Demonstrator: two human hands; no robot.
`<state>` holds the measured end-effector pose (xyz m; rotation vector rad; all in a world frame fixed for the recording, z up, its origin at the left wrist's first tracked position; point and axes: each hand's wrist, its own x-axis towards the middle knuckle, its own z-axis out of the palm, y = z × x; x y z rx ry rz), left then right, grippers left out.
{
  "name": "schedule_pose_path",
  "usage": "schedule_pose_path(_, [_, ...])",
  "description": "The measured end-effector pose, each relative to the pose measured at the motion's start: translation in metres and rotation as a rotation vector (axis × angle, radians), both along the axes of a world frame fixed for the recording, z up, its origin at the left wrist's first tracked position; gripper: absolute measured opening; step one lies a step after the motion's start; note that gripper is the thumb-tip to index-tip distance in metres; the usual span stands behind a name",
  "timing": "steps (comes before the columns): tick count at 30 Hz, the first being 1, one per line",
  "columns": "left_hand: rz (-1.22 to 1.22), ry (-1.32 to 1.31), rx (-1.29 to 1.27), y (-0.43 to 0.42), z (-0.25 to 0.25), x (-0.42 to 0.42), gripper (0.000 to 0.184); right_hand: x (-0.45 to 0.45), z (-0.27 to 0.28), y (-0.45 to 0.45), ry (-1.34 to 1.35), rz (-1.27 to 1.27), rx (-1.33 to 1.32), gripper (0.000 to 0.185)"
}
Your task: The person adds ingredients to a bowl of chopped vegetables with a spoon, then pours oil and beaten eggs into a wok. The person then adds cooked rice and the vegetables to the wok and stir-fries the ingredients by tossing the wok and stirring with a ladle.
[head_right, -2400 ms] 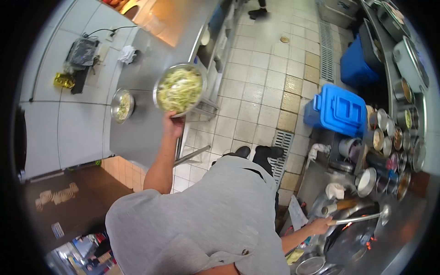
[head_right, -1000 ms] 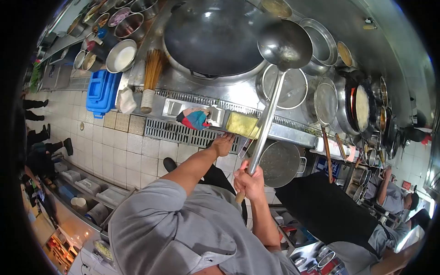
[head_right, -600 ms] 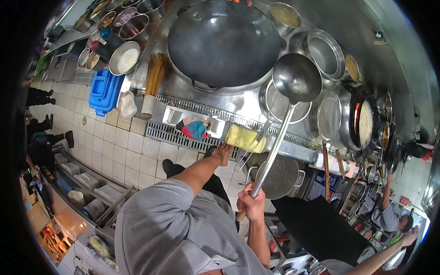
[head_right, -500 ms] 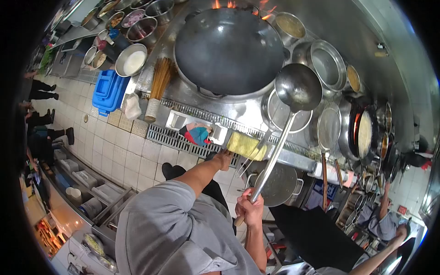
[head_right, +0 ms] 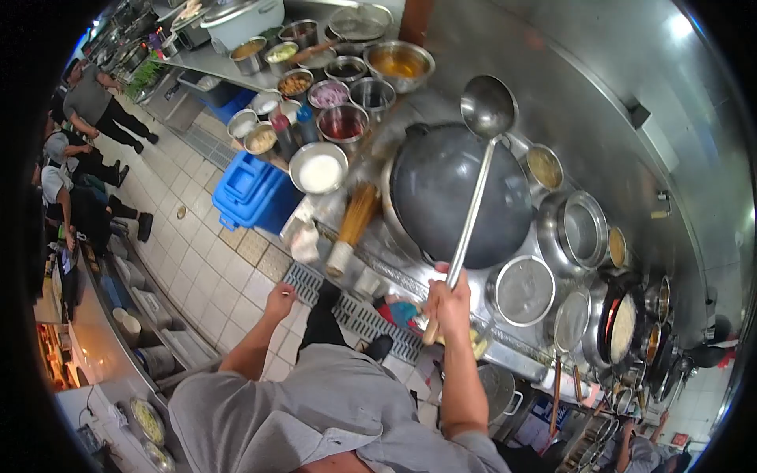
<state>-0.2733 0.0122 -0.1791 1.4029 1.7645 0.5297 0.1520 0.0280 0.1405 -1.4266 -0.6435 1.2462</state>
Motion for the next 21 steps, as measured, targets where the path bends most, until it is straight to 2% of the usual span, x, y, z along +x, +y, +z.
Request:
schedule_pose_path(3, [0.315,-0.266,0.181,0.052,0.062,-0.023,0.061,-0.031,0.009,0.134,-0.343,0.083,0.065,0.022])
schedule_pose_path(4, [0.269,-0.246,0.223,0.068,0.077,-0.023,0.068,-0.042,0.019,0.176,-0.457,0.117,0.034,0.022])
schedule_pose_path(6, [0.189,-0.219,0.312,0.102,0.103,-0.008,0.084,-0.051,0.002,0.271,-0.639,0.098,0.047,0.026])
schedule_pose_path(9, [-0.07,0.099,0.522,0.141,0.139,0.011,0.093,-0.054,-0.044,0.408,-1.008,0.129,-0.093,0.03])
schedule_pose_path(10, [-0.096,0.104,0.459,0.149,0.14,0.017,0.095,-0.06,-0.052,0.439,-1.12,0.132,-0.155,0.03])
schedule_pose_path(13, [-0.176,0.075,0.289,0.16,0.138,0.024,0.101,-0.1,-0.033,0.487,-0.934,0.202,-0.359,0.028])
schedule_pose_path(14, [-0.202,0.029,0.244,0.162,0.138,0.025,0.101,-0.108,-0.03,0.495,-0.81,0.178,-0.365,0.022])
schedule_pose_path(16, [-0.265,-0.043,0.297,0.166,0.135,0.023,0.088,-0.123,-0.029,0.509,-0.559,0.135,-0.374,0.014])
schedule_pose_path(18, [-0.316,-0.129,0.294,0.169,0.128,0.023,0.081,-0.118,-0.03,0.522,-0.067,0.141,-0.337,0.012])
schedule_pose_path(19, [-0.368,-0.078,0.343,0.17,0.13,0.025,0.076,-0.116,-0.03,0.528,0.179,0.14,-0.312,0.013])
schedule_pose_path(21, [-0.428,-0.018,0.274,0.172,0.136,0.024,0.08,-0.116,-0.021,0.529,0.446,0.074,-0.279,0.016])
